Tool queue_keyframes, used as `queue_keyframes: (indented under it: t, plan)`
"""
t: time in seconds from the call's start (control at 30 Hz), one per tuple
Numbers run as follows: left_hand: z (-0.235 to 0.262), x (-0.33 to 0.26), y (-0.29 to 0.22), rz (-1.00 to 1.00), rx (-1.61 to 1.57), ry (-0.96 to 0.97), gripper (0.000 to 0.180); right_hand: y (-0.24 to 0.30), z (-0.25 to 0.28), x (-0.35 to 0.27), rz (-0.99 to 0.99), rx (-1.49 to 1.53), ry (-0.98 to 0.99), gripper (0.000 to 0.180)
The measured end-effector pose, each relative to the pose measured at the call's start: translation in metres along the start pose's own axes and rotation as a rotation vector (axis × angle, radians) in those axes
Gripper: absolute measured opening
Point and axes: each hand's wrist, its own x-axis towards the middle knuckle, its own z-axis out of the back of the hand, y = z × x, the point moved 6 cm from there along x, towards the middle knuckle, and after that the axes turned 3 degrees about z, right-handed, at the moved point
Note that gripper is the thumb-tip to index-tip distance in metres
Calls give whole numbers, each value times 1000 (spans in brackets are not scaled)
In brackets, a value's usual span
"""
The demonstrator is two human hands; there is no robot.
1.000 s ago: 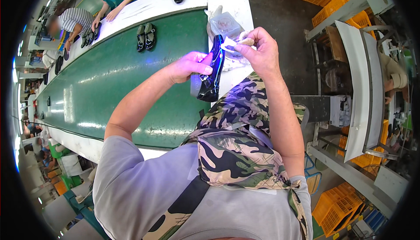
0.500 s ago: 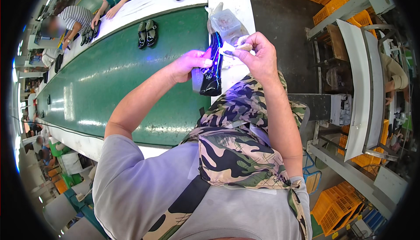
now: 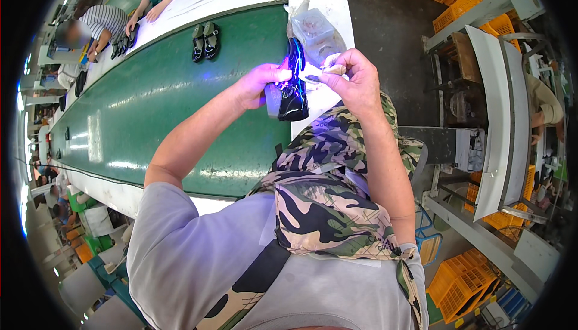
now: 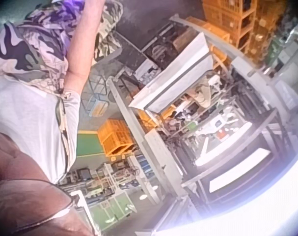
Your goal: Apply adhesive and clean the edges of shoe soles on an assembly line.
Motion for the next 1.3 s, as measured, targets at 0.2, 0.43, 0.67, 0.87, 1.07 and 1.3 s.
queue_keyframes:
  t: [0.2,0.43,0.67,0.87,1.07,1.3]
  plan:
    - [9,5,3,-20,-46,-12,49,-3,0,-1,-21,73,37,24]
    - [7,7,4,-42,-93,-4,49,-2,1,-3,-21,103,68,25]
    - [6,9,10,-5,-145,-28,46,1,6,-7,-25,44,64,25]
    - [6,13,22,-2,-245,-60,41,3,11,-13,-37,24,52,24]
    - [0,12,27,-4,-289,-98,43,4,15,-20,-17,-31,87,25]
    - [11,10,38,-56,-455,-182,41,4,12,-26,110,46,72,25]
